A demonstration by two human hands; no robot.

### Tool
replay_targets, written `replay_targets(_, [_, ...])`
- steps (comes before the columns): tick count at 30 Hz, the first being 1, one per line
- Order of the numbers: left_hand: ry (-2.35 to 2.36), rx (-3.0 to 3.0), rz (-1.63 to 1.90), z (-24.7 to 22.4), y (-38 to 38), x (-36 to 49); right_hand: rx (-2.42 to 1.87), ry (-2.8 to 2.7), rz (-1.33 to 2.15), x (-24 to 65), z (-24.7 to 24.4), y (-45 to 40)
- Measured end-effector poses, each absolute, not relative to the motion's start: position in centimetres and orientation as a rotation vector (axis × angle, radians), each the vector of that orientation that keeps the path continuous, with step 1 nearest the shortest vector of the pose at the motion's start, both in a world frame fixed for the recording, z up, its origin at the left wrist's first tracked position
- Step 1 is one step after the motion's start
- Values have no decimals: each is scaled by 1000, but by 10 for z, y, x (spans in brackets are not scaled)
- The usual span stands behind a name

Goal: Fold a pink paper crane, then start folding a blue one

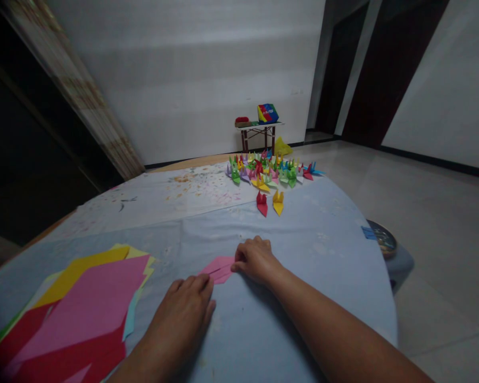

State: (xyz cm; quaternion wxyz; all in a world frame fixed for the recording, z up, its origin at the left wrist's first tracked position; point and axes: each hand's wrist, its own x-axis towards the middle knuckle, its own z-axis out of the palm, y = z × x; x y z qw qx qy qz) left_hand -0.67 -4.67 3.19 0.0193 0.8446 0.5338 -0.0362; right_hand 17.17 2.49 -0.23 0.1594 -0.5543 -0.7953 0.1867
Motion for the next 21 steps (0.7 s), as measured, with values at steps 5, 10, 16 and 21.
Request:
replay_targets(5, [1696,2615,47,34,-40,-11,-1422,-2248,476,177,2,22])
replay_targets(10, [1855,2595,315,18,-32,-16,-1437,-2243,473,176,10,16])
replay_targets(16, [1805,2580,222,15,-34,-13,-1362,-2365,449,168,1,13])
replay_targets(21, [1739,2539,247,19,-50,-1,-1149,-2388,442,162,-2,15])
